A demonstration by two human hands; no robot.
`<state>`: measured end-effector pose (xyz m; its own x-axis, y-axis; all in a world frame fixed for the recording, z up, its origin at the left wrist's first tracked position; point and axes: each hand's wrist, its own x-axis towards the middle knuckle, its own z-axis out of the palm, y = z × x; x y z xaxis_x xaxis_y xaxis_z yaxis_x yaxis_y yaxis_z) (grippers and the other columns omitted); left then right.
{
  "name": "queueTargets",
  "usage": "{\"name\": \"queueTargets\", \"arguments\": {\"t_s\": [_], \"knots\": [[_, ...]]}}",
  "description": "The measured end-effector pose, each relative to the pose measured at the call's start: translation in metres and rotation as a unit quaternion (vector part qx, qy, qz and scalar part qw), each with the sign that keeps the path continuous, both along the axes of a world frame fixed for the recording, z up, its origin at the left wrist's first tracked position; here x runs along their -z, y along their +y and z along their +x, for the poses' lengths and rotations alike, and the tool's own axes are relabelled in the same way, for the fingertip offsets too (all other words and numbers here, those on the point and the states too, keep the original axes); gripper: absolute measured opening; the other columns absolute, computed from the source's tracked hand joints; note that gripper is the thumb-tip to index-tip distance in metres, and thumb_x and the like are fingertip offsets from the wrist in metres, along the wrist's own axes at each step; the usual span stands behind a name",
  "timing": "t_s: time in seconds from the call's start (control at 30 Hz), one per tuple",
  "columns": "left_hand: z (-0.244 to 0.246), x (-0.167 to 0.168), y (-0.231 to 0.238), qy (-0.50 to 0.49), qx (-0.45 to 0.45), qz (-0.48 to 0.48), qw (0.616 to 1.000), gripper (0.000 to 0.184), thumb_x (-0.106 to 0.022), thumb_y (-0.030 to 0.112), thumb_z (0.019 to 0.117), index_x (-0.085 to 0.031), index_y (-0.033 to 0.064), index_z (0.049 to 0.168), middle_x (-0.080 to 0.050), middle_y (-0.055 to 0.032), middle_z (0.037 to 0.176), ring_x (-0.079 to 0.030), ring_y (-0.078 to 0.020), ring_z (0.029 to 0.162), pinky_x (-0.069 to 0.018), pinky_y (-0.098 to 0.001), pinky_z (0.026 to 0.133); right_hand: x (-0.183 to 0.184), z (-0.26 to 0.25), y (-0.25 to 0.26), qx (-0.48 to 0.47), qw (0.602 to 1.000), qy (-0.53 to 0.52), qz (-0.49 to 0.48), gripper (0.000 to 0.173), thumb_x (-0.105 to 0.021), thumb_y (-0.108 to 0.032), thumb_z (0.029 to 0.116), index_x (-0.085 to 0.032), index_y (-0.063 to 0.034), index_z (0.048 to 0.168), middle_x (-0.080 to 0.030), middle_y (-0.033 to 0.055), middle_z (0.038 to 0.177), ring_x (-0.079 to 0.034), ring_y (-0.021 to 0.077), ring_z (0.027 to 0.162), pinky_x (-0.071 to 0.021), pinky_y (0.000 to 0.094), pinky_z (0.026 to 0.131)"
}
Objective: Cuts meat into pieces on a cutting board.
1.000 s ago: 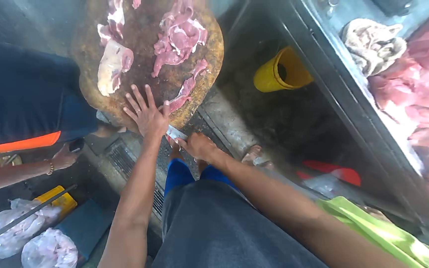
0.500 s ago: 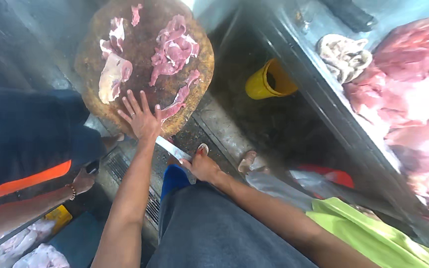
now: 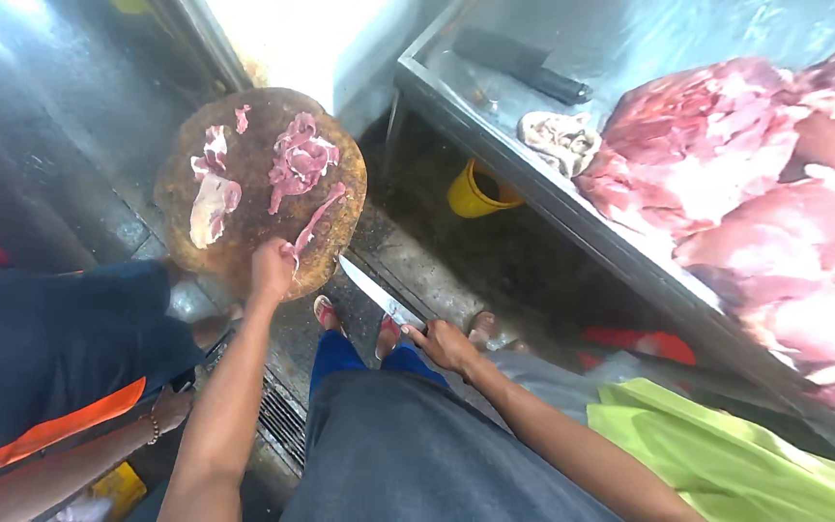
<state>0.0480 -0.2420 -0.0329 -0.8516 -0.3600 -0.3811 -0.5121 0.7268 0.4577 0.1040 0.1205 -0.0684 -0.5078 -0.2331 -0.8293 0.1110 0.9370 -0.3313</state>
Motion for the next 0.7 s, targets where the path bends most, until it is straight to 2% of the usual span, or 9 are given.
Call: {"name": "queueTargets", "arguments": {"t_s": [0.1, 0.2, 0.3, 0.37, 0.43, 0.5, 0.57, 0.63, 0.7], "knots": [[0.008, -0.041, -0.008, 0.114, -0.132, 0.144, 0.974, 0.023, -0.063, 0.012, 0.0989, -0.068, 0.0031, 0.119, -0.073, -0.0124, 0.099, -0.073, -0.0207, 0.08, -0.0633, -0.0439, 0.077, 0.004, -0.014, -0.012, 0.002, 1.0, -0.005, -0.024, 0.078, -0.04, -0.074, 0.0985, -0.068, -0.0018, 0.096, -0.069, 0.0196, 0.092, -0.069, 0.0367, 0.092, -0.0541, 0.0598, 0.081], [-0.002, -0.098, -0.005, 0.242, -0.194, 0.282, 0.908, 0.024, -0.064, 0.005, 0.097, -0.059, -0.0003, 0.12, -0.068, -0.012, 0.106, -0.071, -0.0196, 0.081, -0.0637, -0.0414, 0.077, 0.009, -0.033, -0.03, 0.018, 0.999, 0.004, -0.034, 0.08, -0.04, -0.075, 0.0983, -0.069, -0.0009, 0.096, -0.07, 0.0207, 0.094, -0.07, 0.0377, 0.093, -0.0543, 0.0613, 0.083], [-0.023, -0.148, 0.009, 0.366, -0.187, 0.382, 0.827, 0.018, -0.061, -0.001, 0.0952, -0.055, 0.002, 0.111, -0.067, -0.009, 0.1, -0.07, -0.0197, 0.08, -0.0639, -0.0415, 0.077, 0.002, -0.051, -0.042, 0.083, 0.996, 0.013, -0.037, 0.078, -0.041, -0.073, 0.0997, -0.068, 0.0001, 0.096, -0.068, 0.0215, 0.092, -0.069, 0.0374, 0.091, -0.0534, 0.0605, 0.082], [-0.028, -0.171, 0.016, 0.431, -0.17, 0.428, 0.776, 0.016, -0.058, -0.003, 0.0966, -0.053, 0.004, 0.11, -0.066, -0.0087, 0.097, -0.071, -0.0223, 0.082, -0.0639, -0.0439, 0.08, 0.001, -0.056, -0.044, 0.099, 0.994, 0.024, -0.038, 0.077, -0.041, -0.072, 0.1003, -0.068, 0.0004, 0.095, -0.068, 0.0218, 0.092, -0.069, 0.0375, 0.091, -0.0535, 0.0607, 0.081], [-0.024, -0.177, 0.022, 0.454, -0.165, 0.452, 0.75, 0.016, -0.056, -0.002, 0.098, -0.052, 0.007, 0.111, -0.068, -0.0093, 0.099, -0.072, -0.0245, 0.087, -0.0632, -0.0453, 0.084, 0.001, -0.055, -0.043, 0.109, 0.993, 0.029, -0.036, 0.078, -0.039, -0.072, 0.1006, -0.068, 0.0001, 0.096, -0.068, 0.0212, 0.092, -0.068, 0.0371, 0.091, -0.0533, 0.0601, 0.081], [-0.008, -0.159, 0.023, 0.429, -0.192, 0.471, 0.746, 0.015, -0.056, 0.002, 0.0992, -0.055, 0.0096, 0.112, -0.068, -0.0075, 0.104, -0.071, -0.0243, 0.094, -0.061, -0.0471, 0.089, 0.004, -0.049, -0.04, 0.131, 0.99, 0.037, -0.035, 0.077, -0.039, -0.072, 0.1008, -0.067, -0.0002, 0.095, -0.068, 0.0202, 0.091, -0.068, 0.036, 0.088, -0.0537, 0.059, 0.08], [0.013, -0.11, 0.019, 0.358, -0.277, 0.471, 0.757, 0.015, -0.053, -0.002, 0.0978, -0.054, 0.0044, 0.111, -0.067, -0.0104, 0.1, -0.07, -0.0258, 0.09, -0.061, -0.0486, 0.086, 0.009, -0.039, -0.035, 0.159, 0.986, 0.043, -0.034, 0.075, -0.04, -0.071, 0.1012, -0.067, -0.0007, 0.093, -0.066, 0.0188, 0.086, -0.068, 0.0344, 0.082, -0.0542, 0.0571, 0.076], [0.049, -0.037, 0.008, 0.242, -0.331, 0.407, 0.816, 0.023, -0.057, -0.005, 0.0962, -0.053, -0.0063, 0.119, -0.067, -0.0193, 0.103, -0.071, -0.028, 0.087, -0.063, -0.046, 0.082, 0.017, -0.026, -0.032, 0.177, 0.983, 0.04, -0.026, 0.074, -0.04, -0.069, 0.1021, -0.068, -0.0007, 0.096, -0.067, 0.0196, 0.087, -0.068, 0.0355, 0.084, -0.0542, 0.058, 0.078], [0.094, 0.025, -0.011, 0.139, -0.323, 0.244, 0.904, 0.037, -0.064, 0.004, 0.0962, -0.057, -0.0068, 0.131, -0.067, -0.0212, 0.114, -0.073, -0.0251, 0.087, -0.0643, -0.0421, 0.079, 0.022, -0.011, -0.031, 0.182, 0.983, 0.035, -0.012, 0.072, -0.04, -0.069, 0.1022, -0.068, -0.0027, 0.097, -0.068, 0.0187, 0.088, -0.069, 0.0352, 0.085, -0.0544, 0.0575, 0.078]]}}
